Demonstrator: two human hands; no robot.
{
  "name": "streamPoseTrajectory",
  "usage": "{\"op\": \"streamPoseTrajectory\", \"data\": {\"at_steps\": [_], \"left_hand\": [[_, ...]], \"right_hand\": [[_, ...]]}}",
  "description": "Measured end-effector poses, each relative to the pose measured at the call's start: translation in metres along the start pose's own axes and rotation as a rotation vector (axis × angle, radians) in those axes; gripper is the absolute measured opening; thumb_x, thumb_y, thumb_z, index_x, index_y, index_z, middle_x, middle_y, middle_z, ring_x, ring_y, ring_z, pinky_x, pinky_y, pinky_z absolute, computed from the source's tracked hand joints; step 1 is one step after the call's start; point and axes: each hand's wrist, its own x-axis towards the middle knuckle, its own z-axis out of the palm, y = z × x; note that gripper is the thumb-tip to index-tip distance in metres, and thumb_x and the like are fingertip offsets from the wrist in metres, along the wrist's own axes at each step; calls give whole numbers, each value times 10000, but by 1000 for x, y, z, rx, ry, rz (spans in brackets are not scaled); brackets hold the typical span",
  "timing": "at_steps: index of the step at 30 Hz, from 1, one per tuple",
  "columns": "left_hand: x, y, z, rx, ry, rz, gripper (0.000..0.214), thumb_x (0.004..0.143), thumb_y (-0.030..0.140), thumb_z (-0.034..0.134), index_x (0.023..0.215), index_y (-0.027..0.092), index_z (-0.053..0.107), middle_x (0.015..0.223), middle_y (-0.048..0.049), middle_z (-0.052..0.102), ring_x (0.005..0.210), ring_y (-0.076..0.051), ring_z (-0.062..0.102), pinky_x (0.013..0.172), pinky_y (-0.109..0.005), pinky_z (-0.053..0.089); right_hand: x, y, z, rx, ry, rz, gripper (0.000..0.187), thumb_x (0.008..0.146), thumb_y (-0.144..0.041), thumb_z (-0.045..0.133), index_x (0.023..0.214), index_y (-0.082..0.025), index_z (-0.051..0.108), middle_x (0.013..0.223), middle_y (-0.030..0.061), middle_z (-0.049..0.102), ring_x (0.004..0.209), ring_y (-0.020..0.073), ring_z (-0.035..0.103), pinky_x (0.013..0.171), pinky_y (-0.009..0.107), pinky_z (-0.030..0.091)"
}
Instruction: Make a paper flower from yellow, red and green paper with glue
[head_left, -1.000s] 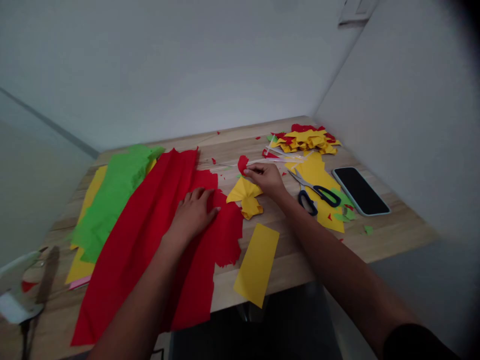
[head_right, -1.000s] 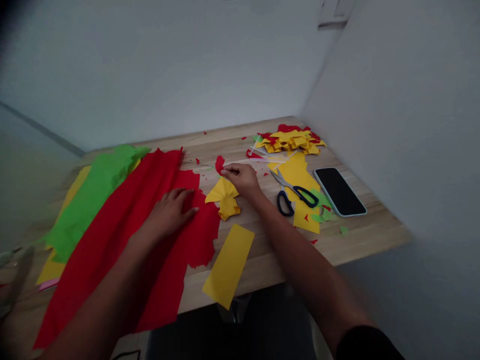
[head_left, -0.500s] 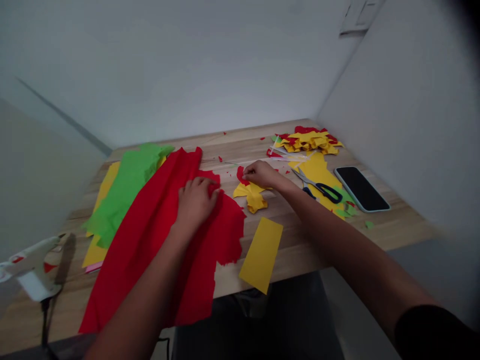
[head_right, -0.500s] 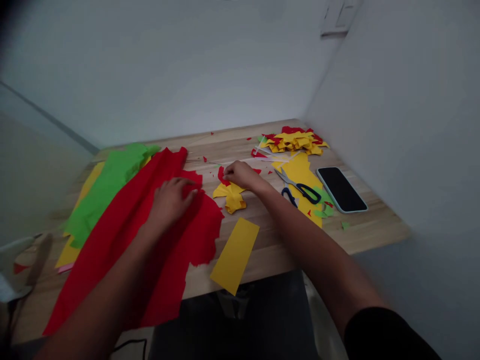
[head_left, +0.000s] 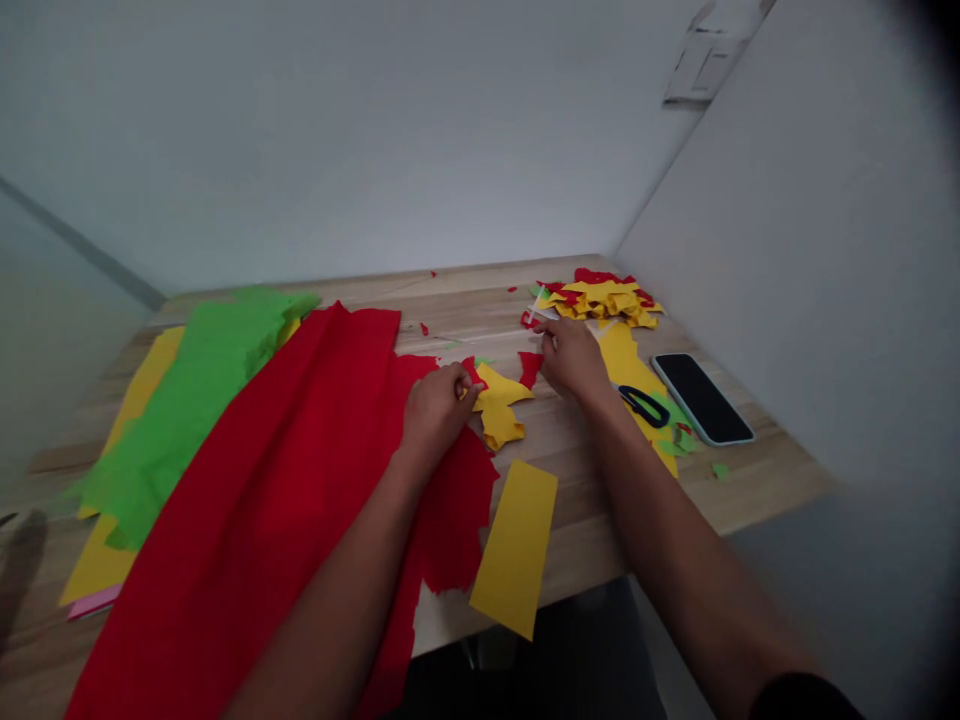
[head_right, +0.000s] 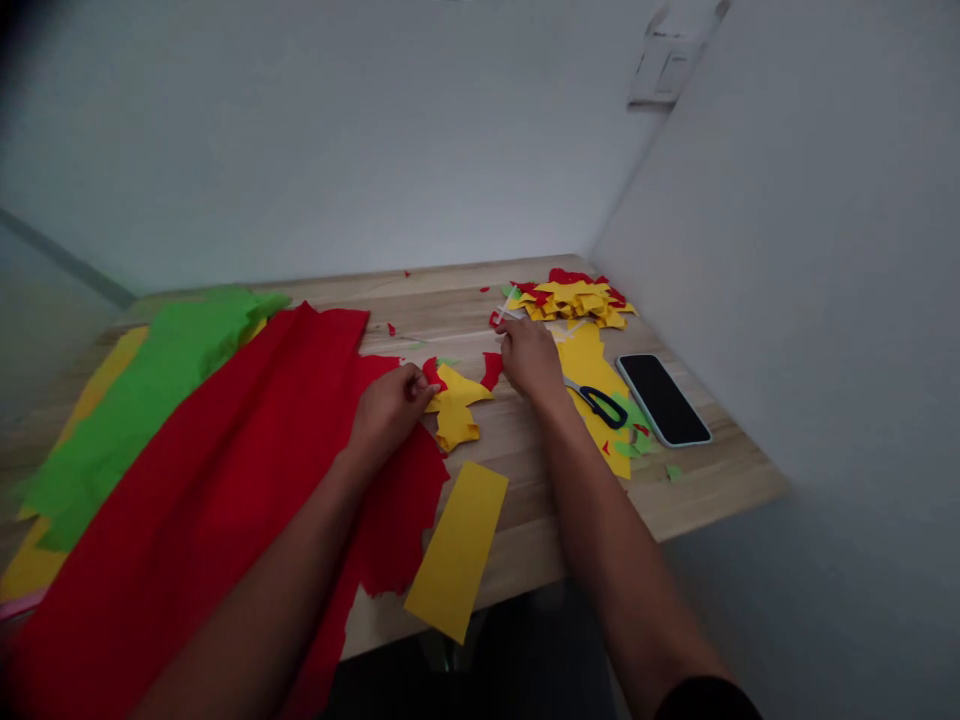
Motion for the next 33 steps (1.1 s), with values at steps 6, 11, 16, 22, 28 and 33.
{"op": "streamPoseTrajectory", "data": {"at_steps": [6,11,16,22,28,33], "left_hand": [[-4,0,6,191,-42,141,222,932,310,583,1034,254,771,948,-70,669,931,-245,587,764,-352,394],[-7,4,10,222,-56,94,251,930,270,569,1088,265,764,1003,-68,684,962,-249,575,796,-369,393],[-7,2,11,227,-58,91,259,934,298,569,1111,273,756,1014,-66,684,953,-256,570,792,-375,397],[-6,1,11,221,-59,84,257,936,305,562,1101,268,756,1008,-69,693,957,-261,580,804,-372,398],[-6,0,9,230,-56,99,246,934,287,560,1078,266,759,990,-66,691,951,-265,575,783,-375,390],[-9,2,7,205,-51,102,269,933,252,554,1124,269,744,1014,-65,697,968,-262,577,783,-374,393]], "right_hand": [[-4,10,17,-6,-126,44,382,817,-265,699,1189,-179,703,1160,175,701,1055,336,614,928,434,459],[1,11,25,54,-181,106,156,778,-229,732,931,-200,733,910,117,744,875,276,650,797,372,474],[1,5,16,237,-70,63,120,861,-315,634,905,-206,657,904,68,712,803,211,640,748,318,479],[1,-16,35,740,28,21,256,898,-437,525,996,-207,578,828,9,669,626,147,593,615,269,475],[-4,-15,49,541,-153,-63,174,787,-263,680,957,-224,678,879,6,740,770,189,649,742,300,482],[-6,-14,44,438,-162,-70,253,817,-225,672,1070,-232,687,1050,55,759,945,235,672,879,363,480]]}}
